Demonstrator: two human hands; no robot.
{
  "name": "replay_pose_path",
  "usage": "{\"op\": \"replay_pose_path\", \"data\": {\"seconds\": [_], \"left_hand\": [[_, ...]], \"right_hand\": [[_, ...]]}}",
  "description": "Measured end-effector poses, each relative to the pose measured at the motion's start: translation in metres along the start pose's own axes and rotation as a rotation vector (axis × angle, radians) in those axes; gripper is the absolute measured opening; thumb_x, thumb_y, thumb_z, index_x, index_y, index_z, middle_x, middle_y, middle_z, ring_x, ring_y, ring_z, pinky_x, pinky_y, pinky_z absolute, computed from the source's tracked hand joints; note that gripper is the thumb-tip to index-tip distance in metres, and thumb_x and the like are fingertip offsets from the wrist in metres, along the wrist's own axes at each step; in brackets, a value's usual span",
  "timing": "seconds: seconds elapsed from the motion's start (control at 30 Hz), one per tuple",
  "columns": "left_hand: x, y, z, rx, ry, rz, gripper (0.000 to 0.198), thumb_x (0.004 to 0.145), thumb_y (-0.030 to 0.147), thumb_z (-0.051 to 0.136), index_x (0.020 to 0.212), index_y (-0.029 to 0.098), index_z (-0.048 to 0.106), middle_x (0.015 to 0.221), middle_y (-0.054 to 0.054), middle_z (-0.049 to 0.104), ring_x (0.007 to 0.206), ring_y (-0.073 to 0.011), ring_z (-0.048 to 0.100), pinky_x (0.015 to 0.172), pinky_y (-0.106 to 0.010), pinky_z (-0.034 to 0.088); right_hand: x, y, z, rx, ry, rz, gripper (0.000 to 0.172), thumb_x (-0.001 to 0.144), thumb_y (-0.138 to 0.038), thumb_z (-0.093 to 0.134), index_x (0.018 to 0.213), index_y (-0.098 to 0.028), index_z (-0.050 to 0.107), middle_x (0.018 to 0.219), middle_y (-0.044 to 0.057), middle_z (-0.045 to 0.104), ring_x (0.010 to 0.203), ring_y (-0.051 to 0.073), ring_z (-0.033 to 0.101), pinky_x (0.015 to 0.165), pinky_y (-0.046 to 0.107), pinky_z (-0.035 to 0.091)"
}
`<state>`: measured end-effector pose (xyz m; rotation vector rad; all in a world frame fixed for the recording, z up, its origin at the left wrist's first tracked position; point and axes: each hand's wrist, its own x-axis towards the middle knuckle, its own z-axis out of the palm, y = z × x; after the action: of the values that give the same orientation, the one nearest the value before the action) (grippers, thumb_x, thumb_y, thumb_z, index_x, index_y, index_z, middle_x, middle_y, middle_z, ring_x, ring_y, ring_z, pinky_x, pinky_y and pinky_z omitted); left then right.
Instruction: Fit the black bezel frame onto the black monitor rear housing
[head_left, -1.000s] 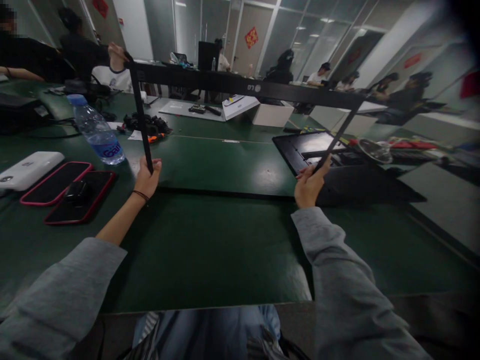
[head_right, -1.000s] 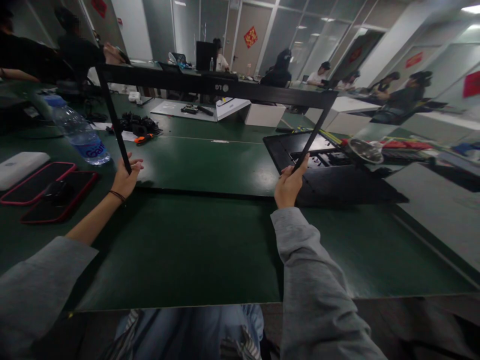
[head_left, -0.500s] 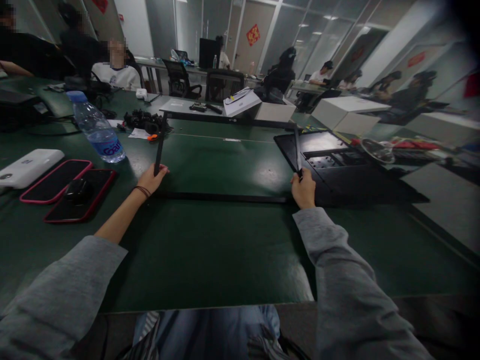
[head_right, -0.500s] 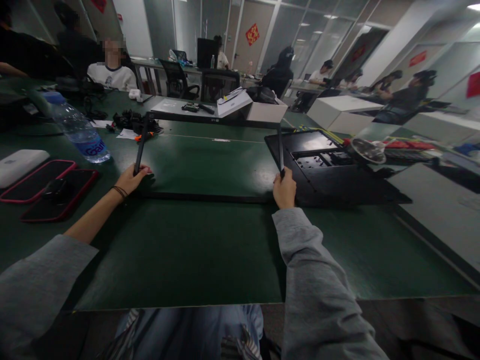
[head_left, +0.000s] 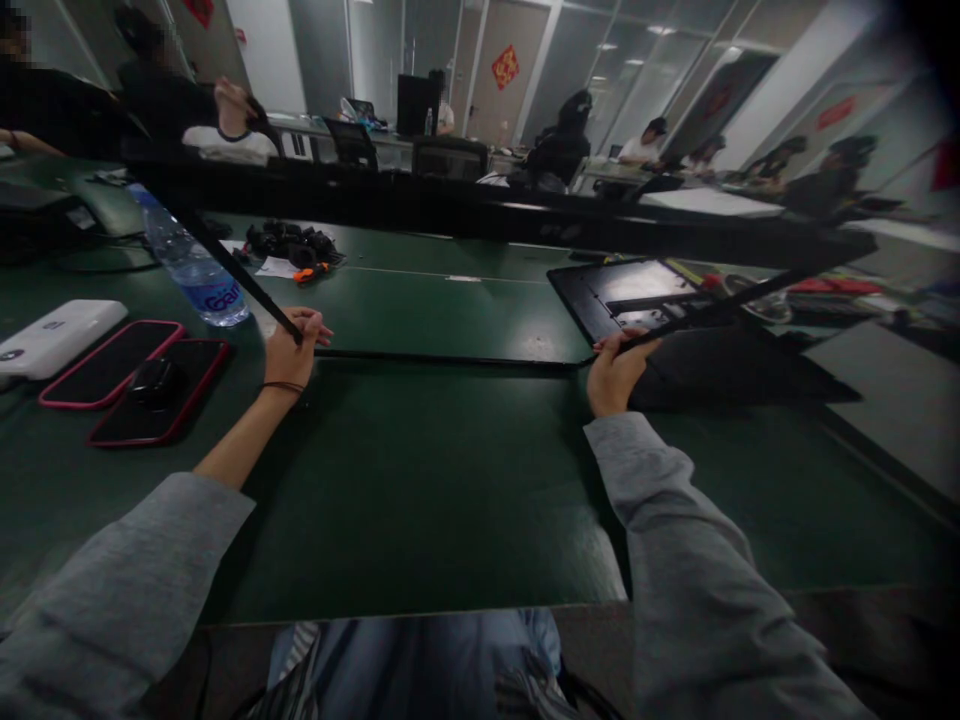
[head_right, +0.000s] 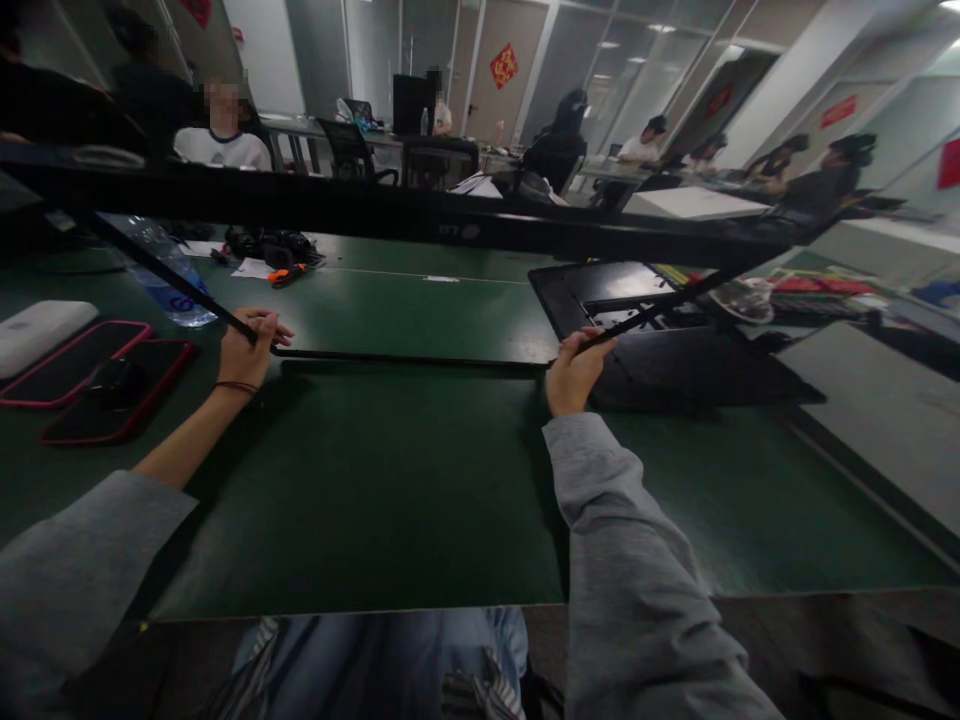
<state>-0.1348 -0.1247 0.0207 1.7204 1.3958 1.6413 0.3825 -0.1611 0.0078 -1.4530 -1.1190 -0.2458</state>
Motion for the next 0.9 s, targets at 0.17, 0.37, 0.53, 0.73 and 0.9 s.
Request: {"op": "replay_pose_path", "data": {"seconds": [0.17, 0.37, 0.53, 0.73, 0.9], "left_hand": [[0.003, -0.013, 0.003, 0.009, -0.075, -0.040, 0.032, 0.095, 0.053, 0.058, 0.097, 0.021, 0.058, 0.080, -0.004, 0.073, 0.069, -0.0166, 0.071, 0.071, -0.030, 0.059], [0.003, -0.007, 0.000, 0.074, -0.131, -0.125, 0.038, 0.095, 0.059, 0.054, 0.103, 0.021, 0.059, 0.085, -0.007, 0.077, 0.085, -0.0226, 0.075, 0.088, -0.040, 0.059], [0.003, -0.010, -0.001, 0.090, -0.138, -0.112, 0.038, 0.096, 0.058, 0.053, 0.103, 0.021, 0.061, 0.089, -0.008, 0.077, 0.089, -0.0245, 0.075, 0.089, -0.042, 0.058], [0.001, -0.003, -0.001, 0.095, -0.142, -0.122, 0.040, 0.096, 0.058, 0.053, 0.104, 0.020, 0.060, 0.082, -0.007, 0.076, 0.082, -0.0227, 0.075, 0.085, -0.039, 0.058], [-0.002, 0.007, -0.001, 0.049, -0.142, -0.135, 0.040, 0.097, 0.058, 0.053, 0.105, 0.019, 0.058, 0.073, -0.005, 0.074, 0.066, -0.0193, 0.071, 0.070, -0.034, 0.055]], "right_hand": [[0.002, 0.002, 0.002, -0.012, -0.037, 0.022, 0.026, 0.099, -0.038, 0.039, 0.120, -0.021, 0.039, 0.087, 0.004, 0.062, 0.081, 0.022, 0.067, 0.091, 0.047, 0.055], [0.000, 0.001, 0.000, -0.111, -0.151, 0.081, 0.031, 0.097, -0.033, 0.038, 0.124, -0.018, 0.040, 0.099, 0.013, 0.065, 0.089, 0.025, 0.069, 0.091, 0.048, 0.055], [-0.001, 0.004, 0.000, -0.136, -0.165, 0.066, 0.032, 0.097, -0.033, 0.038, 0.124, -0.017, 0.042, 0.100, 0.013, 0.065, 0.090, 0.025, 0.070, 0.089, 0.047, 0.056], [-0.002, -0.002, -0.001, -0.133, -0.129, 0.111, 0.028, 0.095, -0.029, 0.039, 0.120, -0.017, 0.045, 0.095, 0.012, 0.066, 0.087, 0.025, 0.071, 0.090, 0.046, 0.056], [-0.003, -0.003, -0.002, -0.093, -0.112, 0.111, 0.026, 0.094, -0.026, 0.041, 0.118, -0.018, 0.046, 0.088, 0.008, 0.067, 0.082, 0.023, 0.070, 0.089, 0.044, 0.055]]}}
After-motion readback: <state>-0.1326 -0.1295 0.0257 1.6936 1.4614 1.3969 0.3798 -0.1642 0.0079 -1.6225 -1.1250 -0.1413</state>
